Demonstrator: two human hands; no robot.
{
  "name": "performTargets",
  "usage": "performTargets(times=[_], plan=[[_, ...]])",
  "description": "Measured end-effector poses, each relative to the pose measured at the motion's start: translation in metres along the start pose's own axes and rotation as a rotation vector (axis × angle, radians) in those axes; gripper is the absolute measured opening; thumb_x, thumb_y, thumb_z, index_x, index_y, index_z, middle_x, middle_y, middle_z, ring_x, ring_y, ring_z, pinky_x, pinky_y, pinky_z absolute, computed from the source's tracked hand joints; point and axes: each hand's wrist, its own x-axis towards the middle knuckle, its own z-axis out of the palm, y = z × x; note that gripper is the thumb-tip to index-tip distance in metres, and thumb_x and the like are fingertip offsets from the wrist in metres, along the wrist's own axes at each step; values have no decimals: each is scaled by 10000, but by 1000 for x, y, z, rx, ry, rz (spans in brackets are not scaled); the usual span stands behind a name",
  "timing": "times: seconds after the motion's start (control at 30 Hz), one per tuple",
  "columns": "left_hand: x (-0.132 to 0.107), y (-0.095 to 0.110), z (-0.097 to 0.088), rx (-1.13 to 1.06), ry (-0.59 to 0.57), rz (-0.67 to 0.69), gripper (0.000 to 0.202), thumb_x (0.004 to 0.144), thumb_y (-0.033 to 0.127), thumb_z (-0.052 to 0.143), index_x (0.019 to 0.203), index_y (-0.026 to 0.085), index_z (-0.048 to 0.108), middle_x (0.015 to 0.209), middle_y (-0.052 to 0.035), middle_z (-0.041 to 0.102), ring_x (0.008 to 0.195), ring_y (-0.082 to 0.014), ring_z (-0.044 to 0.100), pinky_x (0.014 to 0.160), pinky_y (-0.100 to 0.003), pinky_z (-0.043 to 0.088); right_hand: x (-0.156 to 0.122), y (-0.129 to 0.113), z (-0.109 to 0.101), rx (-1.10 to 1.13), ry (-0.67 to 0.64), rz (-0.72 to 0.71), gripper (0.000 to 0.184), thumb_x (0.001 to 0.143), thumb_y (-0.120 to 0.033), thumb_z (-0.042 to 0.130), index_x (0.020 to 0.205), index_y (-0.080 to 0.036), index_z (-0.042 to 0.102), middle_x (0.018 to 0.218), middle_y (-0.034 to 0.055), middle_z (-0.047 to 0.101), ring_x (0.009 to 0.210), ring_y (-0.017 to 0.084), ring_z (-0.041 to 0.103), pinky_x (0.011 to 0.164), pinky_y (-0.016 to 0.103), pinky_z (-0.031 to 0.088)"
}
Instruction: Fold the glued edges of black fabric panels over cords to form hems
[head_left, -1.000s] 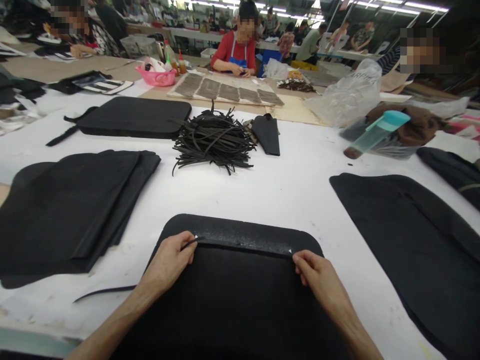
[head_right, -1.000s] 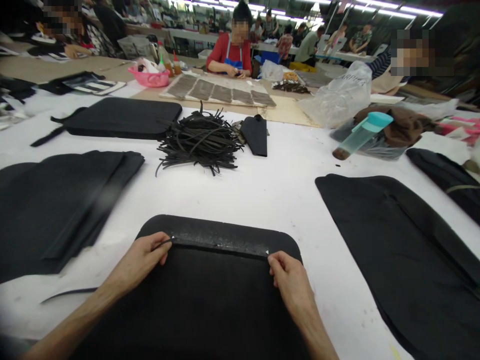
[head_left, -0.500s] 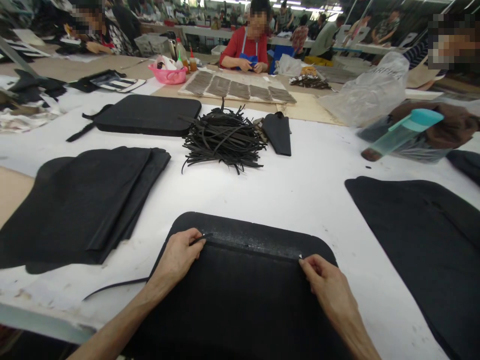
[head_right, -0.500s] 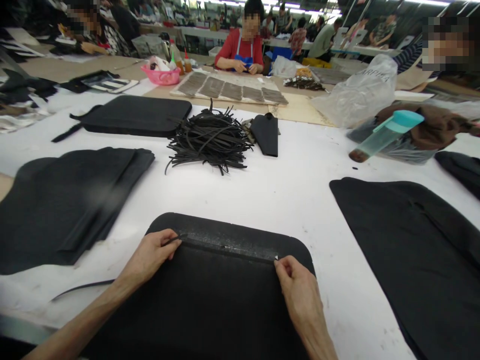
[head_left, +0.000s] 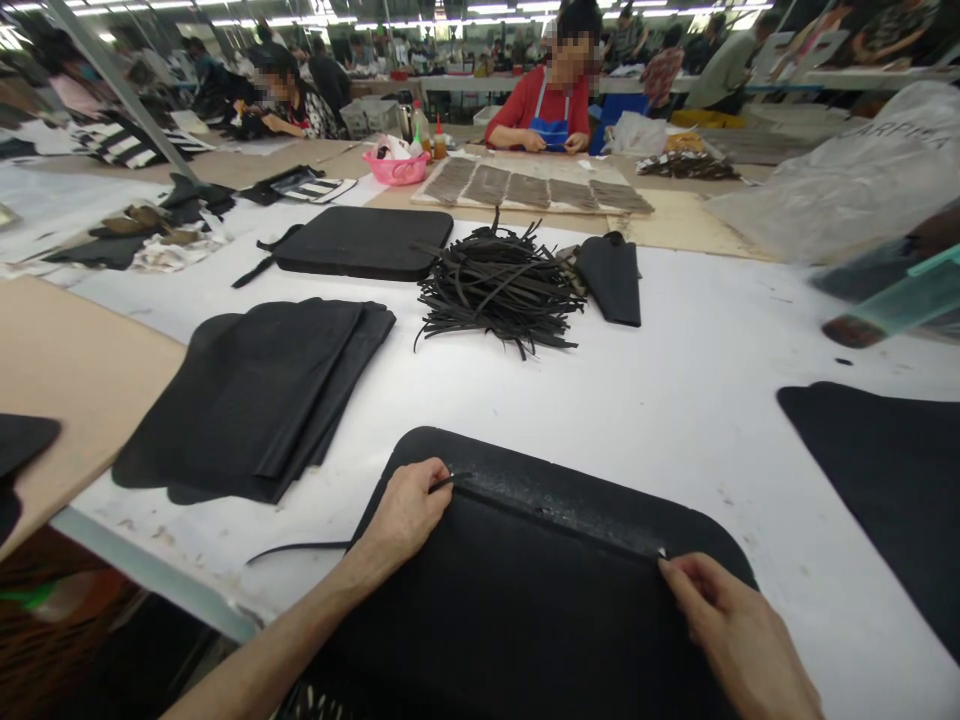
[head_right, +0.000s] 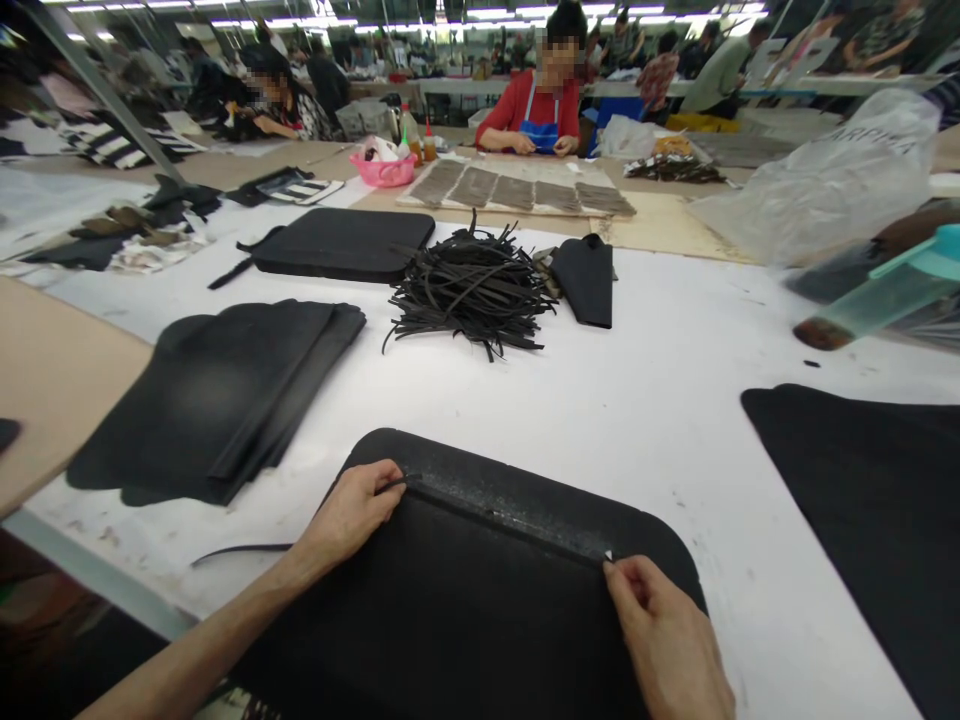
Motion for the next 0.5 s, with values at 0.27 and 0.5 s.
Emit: performTargets(times=[0.27, 0.5], plan=[[1, -2, 1, 23, 15, -16, 118, 740, 205, 453, 633, 192, 501, 495, 44, 479, 514, -129, 458, 507, -240, 275, 1, -1, -1, 13, -38, 27, 394, 743, -612, 333, 750, -261, 511, 521, -27, 502, 552, 192, 533, 560, 309, 382], [1, 2, 4, 127, 24, -36, 105, 720, 159, 457, 624, 196, 480, 523, 38, 483, 538, -133, 468, 525, -242, 264, -2, -1, 1, 27, 24, -12, 360, 775, -558, 359, 692, -242, 511, 509, -31, 464, 527, 169, 492, 515, 288, 346]])
